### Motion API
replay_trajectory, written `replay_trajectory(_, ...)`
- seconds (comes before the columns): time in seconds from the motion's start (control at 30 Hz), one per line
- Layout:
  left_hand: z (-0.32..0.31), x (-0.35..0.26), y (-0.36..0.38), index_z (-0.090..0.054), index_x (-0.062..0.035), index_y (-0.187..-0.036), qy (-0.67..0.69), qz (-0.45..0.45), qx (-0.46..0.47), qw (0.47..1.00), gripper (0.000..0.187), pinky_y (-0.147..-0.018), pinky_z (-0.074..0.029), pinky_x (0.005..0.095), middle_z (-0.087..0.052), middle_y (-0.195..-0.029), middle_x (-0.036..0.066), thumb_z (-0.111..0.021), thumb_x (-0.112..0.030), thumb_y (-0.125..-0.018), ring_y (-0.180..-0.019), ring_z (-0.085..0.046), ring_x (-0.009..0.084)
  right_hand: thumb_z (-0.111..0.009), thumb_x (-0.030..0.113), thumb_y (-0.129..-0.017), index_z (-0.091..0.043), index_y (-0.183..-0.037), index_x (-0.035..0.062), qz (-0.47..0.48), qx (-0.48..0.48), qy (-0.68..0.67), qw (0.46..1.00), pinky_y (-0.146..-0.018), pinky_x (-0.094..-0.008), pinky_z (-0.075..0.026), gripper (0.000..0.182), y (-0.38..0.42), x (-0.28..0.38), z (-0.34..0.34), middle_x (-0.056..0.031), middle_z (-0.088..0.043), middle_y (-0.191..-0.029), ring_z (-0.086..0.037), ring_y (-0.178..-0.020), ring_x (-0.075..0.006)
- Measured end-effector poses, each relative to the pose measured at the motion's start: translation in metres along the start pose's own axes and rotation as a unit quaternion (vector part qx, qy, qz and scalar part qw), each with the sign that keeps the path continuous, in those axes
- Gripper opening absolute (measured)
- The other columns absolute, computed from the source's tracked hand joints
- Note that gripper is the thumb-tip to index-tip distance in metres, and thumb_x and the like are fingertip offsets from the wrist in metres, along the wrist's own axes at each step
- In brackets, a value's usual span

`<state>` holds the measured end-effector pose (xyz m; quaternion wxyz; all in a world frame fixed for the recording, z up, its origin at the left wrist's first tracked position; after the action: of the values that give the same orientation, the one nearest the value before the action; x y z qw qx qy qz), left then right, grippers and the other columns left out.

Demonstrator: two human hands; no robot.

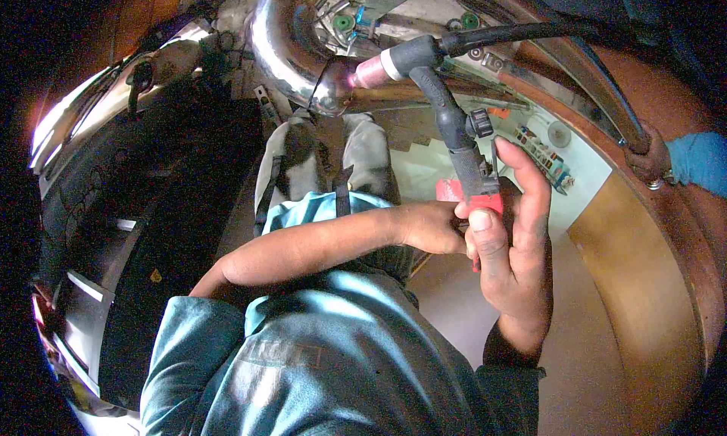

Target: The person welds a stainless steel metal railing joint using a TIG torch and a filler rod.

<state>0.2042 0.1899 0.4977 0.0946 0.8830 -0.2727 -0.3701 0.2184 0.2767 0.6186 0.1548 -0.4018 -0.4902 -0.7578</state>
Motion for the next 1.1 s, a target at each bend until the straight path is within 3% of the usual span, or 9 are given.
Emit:
replay_trajectory(0.47,0.001,-0.007,0.003,-0.066,-0.0088,-0.117,-0.005,0.023,0.011,1.000,0.041,-0.099,-0.045,0.0337,-0.067,-0.114,0.010,-0.071,-0.023,-0.078,-0.110,-0.061,0.0220,-0.053,0.028,-0.100,-0.025,-0.149,0.0073,-0.015,-0.012,0.005,1.000,-0.056,-0.0201,-0.040,0.060,0.002,0.000,0.000,-0.0056,-0.059,-0.093,-0.046,-0.063,-0.0046)
replay_trajectory(0.67,0.000,-0.004,-0.001,-0.061,-0.0068,-0.117,0.030,-0.032,0.060,0.997,0.038,-0.101,-0.045,0.0397,-0.065,-0.114,0.014,-0.069,-0.024,-0.084,-0.114,-0.059,0.0273,-0.052,0.028,-0.100,-0.024,-0.149,0.0065,-0.011,-0.002,0.004,1.000,-0.057,-0.0202,-0.040,0.060,0.001,-0.001,0.002,-0.0054,-0.059,-0.093,-0.046,-0.064,-0.0046)
replay_trajectory(0.93,0.004,-0.004,0.005,-0.057,-0.0079,-0.125,-0.044,0.012,0.039,0.998,0.049,-0.102,-0.044,0.0398,-0.063,-0.121,0.016,-0.069,-0.030,-0.084,-0.118,-0.057,0.0283,-0.051,0.023,-0.100,-0.023,-0.149,0.0075,-0.026,-0.025,0.000,0.999,-0.059,-0.0204,-0.041,0.058,0.005,-0.002,-0.004,-0.0066,-0.058,-0.094,-0.046,-0.065,-0.0050)
replay_trajectory(1.1,0.004,-0.003,0.010,-0.066,-0.0049,-0.112,0.000,0.025,-0.002,1.000,0.037,-0.098,-0.045,0.0355,-0.068,-0.111,0.012,-0.072,-0.022,-0.080,-0.108,-0.061,0.0228,-0.050,0.024,-0.101,-0.022,-0.149,0.0081,-0.007,-0.027,0.004,1.000,-0.056,-0.0206,-0.041,0.058,0.007,-0.005,-0.008,-0.0068,-0.058,-0.093,-0.045,-0.063,-0.0050)
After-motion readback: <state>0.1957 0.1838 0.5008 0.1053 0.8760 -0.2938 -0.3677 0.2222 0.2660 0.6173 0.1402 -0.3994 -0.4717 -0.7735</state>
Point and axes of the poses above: each hand's wrist, its own y-axis away from the middle knuckle, its own z-axis out of the back of the hand, x = y × z, the point moved 3 cm from there along -y, towards the middle knuckle
